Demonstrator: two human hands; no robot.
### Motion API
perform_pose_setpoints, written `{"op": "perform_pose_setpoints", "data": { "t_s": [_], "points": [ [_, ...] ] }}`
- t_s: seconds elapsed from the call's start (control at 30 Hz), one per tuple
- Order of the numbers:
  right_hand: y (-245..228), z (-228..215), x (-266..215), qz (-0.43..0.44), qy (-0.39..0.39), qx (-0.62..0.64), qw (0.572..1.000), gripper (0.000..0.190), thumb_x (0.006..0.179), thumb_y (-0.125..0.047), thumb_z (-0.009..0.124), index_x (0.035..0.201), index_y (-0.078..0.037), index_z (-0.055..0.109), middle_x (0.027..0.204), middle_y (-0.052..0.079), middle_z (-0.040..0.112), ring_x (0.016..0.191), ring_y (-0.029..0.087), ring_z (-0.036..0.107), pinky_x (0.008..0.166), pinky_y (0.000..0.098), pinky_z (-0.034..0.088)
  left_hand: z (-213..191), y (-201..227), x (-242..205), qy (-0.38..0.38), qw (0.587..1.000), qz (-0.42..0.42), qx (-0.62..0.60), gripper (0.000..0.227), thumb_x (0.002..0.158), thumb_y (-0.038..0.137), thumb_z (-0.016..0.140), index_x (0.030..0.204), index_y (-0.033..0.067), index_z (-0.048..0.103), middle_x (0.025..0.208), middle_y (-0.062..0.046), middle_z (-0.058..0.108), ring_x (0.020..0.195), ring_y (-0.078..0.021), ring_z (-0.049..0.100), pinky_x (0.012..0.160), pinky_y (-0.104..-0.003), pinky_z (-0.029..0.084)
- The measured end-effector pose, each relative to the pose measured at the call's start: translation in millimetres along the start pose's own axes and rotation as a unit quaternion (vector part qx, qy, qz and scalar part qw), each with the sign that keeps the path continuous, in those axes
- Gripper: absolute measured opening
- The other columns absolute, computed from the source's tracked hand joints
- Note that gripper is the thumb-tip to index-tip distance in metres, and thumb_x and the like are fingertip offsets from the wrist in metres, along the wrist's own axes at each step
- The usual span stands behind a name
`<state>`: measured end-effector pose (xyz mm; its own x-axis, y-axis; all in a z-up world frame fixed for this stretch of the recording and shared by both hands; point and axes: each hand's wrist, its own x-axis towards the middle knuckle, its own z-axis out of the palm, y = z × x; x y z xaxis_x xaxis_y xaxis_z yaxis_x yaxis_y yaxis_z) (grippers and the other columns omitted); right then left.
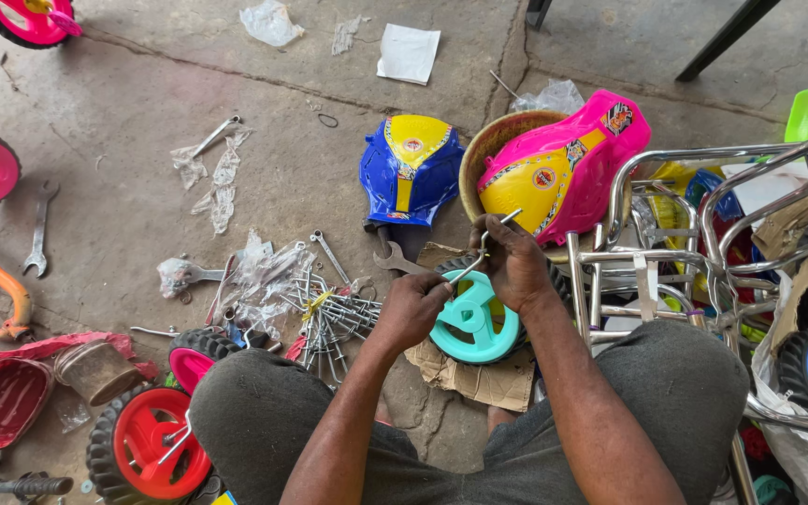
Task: The person assembles wheels onto a tricycle frame. They use a wrench to tighten the axle nuts on red, teal, and yellow wheels, selecting parts from a nearby sack and working on the floor.
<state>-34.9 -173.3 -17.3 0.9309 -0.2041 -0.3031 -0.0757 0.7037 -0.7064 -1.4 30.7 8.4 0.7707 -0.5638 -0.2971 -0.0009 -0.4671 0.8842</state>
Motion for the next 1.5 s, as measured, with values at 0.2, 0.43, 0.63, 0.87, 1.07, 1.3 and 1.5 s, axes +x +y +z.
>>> {"op": "perform_pose_setpoints", "data": {
  "t_s": [0.2,0.43,0.63,0.87,1.07,1.3,1.5],
  "points": [
    [18.7,-7.0,6.7,0.031,-0.008,-0.117,0.993,0.017,0.089,-0.008,0.077,0.103,-0.008,0.069,0.085,0.001,0.069,0.067,0.01,0.063,0.054,0.0229,0.048,2.4,-2.9,3.4,0.031,0.999,-0.021,-0.008,0.031,0.098,0.028,0.059,0.107,0.0033,0.076,0.077,-0.011,0.074,0.063,-0.0186,0.067,0.06,-0.038,0.053],
    [-3.2,-19.3,11.6,0.044,0.009,-0.052,0.998,0.015,0.09,-0.006,0.076,0.103,-0.004,0.069,0.084,0.007,0.072,0.061,0.006,0.06,0.045,0.0179,0.039,2.2,4.4,1.4,0.048,0.998,0.047,0.016,0.029,0.098,0.026,0.059,0.109,0.0056,0.077,0.086,-0.013,0.077,0.073,-0.0238,0.073,0.07,-0.04,0.055],
    [-21.0,-13.4,3.4,0.062,-0.023,-0.026,0.997,0.012,0.091,-0.007,0.075,0.102,-0.004,0.07,0.084,0.005,0.071,0.06,0.004,0.058,0.044,0.0179,0.04,3.0,-0.3,-1.8,0.059,0.988,0.068,0.127,0.028,0.095,0.025,0.062,0.109,0.0067,0.077,0.1,-0.011,0.074,0.086,-0.0287,0.072,0.076,-0.045,0.054],
    [-28.8,-20.0,6.1,0.018,0.049,-0.019,0.998,0.011,0.09,-0.009,0.074,0.1,-0.006,0.07,0.084,0.006,0.071,0.063,0.011,0.065,0.051,0.0243,0.051,-4.9,-0.5,-4.1,0.061,0.987,0.099,0.111,0.029,0.094,0.025,0.064,0.11,0.0049,0.078,0.103,-0.012,0.074,0.088,-0.0297,0.072,0.077,-0.044,0.055],
    [-39.4,-34.5,11.6,-0.043,0.127,-0.008,0.991,0.014,0.089,-0.007,0.072,0.102,-0.008,0.069,0.085,0.006,0.071,0.066,0.014,0.067,0.056,0.0268,0.054,-12.9,8.6,-7.1,0.002,0.995,-0.017,0.102,0.033,0.092,0.027,0.063,0.117,0.0074,0.074,0.102,-0.013,0.078,0.083,-0.0275,0.076,0.078,-0.041,0.059],
    [-21.1,-21.8,10.9,-0.025,0.103,-0.03,0.994,0.017,0.091,-0.014,0.075,0.103,-0.004,0.07,0.081,0.007,0.069,0.062,0.012,0.062,0.048,0.0237,0.045,-9.2,-6.6,-4.6,0.035,0.991,0.068,0.105,0.051,0.079,0.009,0.064,0.129,-0.0004,0.063,0.105,-0.024,0.075,0.094,-0.0339,0.076,0.09,-0.043,0.057],
    [-34.3,-30.3,11.0,-0.096,0.097,-0.049,0.989,0.016,0.09,-0.003,0.076,0.105,-0.002,0.072,0.083,0.005,0.07,0.064,0.01,0.061,0.049,0.022,0.044,-5.6,-20.3,5.8,0.112,0.978,0.066,0.162,0.042,0.085,0.02,0.071,0.122,0.0025,0.062,0.105,-0.019,0.075,0.088,-0.0336,0.075,0.082,-0.045,0.056]
  ]
}}
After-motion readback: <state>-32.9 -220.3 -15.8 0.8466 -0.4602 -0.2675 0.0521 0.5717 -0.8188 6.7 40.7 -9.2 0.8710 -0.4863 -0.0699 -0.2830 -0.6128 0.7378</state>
